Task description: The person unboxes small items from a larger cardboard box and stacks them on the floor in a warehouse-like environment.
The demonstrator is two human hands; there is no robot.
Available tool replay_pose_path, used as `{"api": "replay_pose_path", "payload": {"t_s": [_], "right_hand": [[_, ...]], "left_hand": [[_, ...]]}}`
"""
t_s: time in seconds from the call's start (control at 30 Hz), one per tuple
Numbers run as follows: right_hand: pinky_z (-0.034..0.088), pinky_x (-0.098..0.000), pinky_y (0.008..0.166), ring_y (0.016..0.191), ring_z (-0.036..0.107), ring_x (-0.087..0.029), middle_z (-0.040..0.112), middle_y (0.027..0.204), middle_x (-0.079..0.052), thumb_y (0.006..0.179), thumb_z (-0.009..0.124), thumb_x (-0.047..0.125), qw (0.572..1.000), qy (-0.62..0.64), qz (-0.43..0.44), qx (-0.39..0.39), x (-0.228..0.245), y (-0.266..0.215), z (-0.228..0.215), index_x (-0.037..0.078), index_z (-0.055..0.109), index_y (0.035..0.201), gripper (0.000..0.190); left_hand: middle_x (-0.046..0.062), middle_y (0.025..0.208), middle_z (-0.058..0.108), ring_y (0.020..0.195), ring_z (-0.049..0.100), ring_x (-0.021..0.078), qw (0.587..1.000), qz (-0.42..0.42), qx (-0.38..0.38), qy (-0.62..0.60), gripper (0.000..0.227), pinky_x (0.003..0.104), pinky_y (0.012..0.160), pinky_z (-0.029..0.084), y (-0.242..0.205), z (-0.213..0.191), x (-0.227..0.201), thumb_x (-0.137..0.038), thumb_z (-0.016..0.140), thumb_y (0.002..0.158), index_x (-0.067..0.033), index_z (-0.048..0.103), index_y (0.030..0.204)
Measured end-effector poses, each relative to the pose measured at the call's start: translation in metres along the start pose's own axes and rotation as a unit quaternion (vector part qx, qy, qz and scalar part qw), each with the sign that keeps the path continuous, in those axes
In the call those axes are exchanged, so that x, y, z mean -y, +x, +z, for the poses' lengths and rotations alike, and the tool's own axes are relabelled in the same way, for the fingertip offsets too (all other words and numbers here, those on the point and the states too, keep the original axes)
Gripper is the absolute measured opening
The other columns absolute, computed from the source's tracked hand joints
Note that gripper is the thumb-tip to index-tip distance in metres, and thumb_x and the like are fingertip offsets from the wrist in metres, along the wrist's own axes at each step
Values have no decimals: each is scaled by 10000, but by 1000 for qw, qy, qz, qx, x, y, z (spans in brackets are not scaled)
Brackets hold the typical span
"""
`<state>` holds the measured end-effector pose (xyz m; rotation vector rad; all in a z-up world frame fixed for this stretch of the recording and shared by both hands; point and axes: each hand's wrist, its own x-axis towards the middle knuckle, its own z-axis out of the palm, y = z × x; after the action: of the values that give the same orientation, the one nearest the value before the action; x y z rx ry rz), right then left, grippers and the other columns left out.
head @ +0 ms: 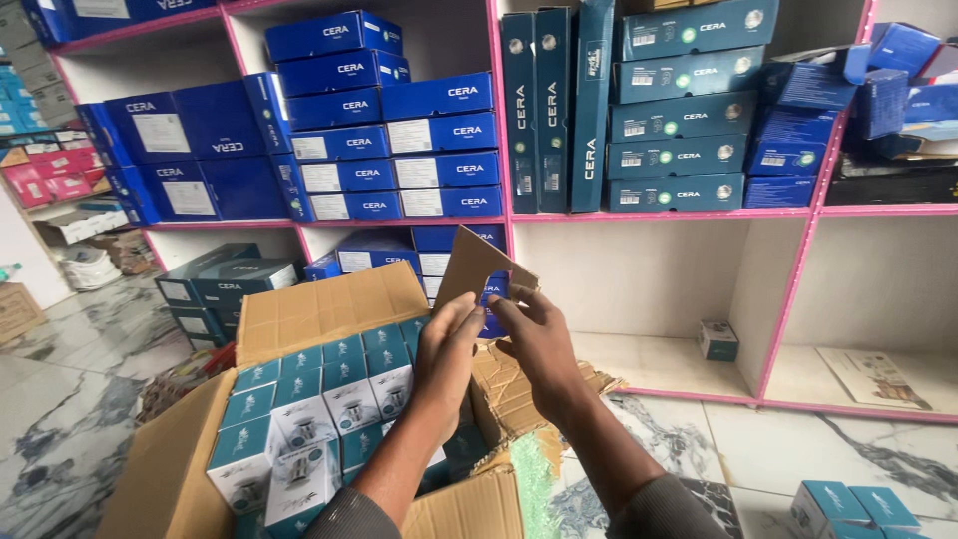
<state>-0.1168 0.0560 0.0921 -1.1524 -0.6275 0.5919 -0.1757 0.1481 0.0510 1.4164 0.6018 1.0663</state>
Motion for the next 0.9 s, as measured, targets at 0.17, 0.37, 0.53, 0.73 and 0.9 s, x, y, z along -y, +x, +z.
{"api": "replay_pose_path", "payload": {"t_s": [0.17,0.37,0.53,0.73,0.9], "right_hand": [[531,-516,973,1314,562,-421,583,1351,-333,816,767,372,998,-48,25,22,-54,20,26,-40,498,1447,801],[539,-366,948,1151,695,-245,681,1350,-145,806,686,370,971,-202,108,69,-95,11,47,95,541,1435,701],[555,-342,868,1048,729,-210,732,1267,-121,748,729,408,952,-261,116,113,-135,16,47,78,525,1425,780],[553,-307,703,838,705,-205,759,1019,-125,769,623,106,914,-338,126,182,-137,13,44,44,733,1143,394],[366,-207,469,559,521,-73,610,655,-24,790,645,-88,902,-178,106,378,-228,64,21,-50,566,1217,436]], "left_hand": [[148,1476,566,1370,535,287,992,-27,-27,122,613,447,1103,442,12,-64,33,-398,674,889,-148,582,1442],[39,1411,656,1288,617,184,959,-118,-66,250,615,327,1043,460,-30,-103,19,-426,619,858,-199,583,1428],[9,1311,718,1224,648,219,941,-162,-89,283,501,353,989,475,-39,-121,42,-404,627,861,-233,663,1331],[64,1517,518,1353,524,275,902,-288,8,321,821,444,1054,437,-57,-116,11,-269,533,801,-308,299,1586],[-29,1715,133,1462,432,233,854,-287,162,403,1234,311,1102,451,-41,-133,61,-231,714,709,-297,-109,1627]]}}
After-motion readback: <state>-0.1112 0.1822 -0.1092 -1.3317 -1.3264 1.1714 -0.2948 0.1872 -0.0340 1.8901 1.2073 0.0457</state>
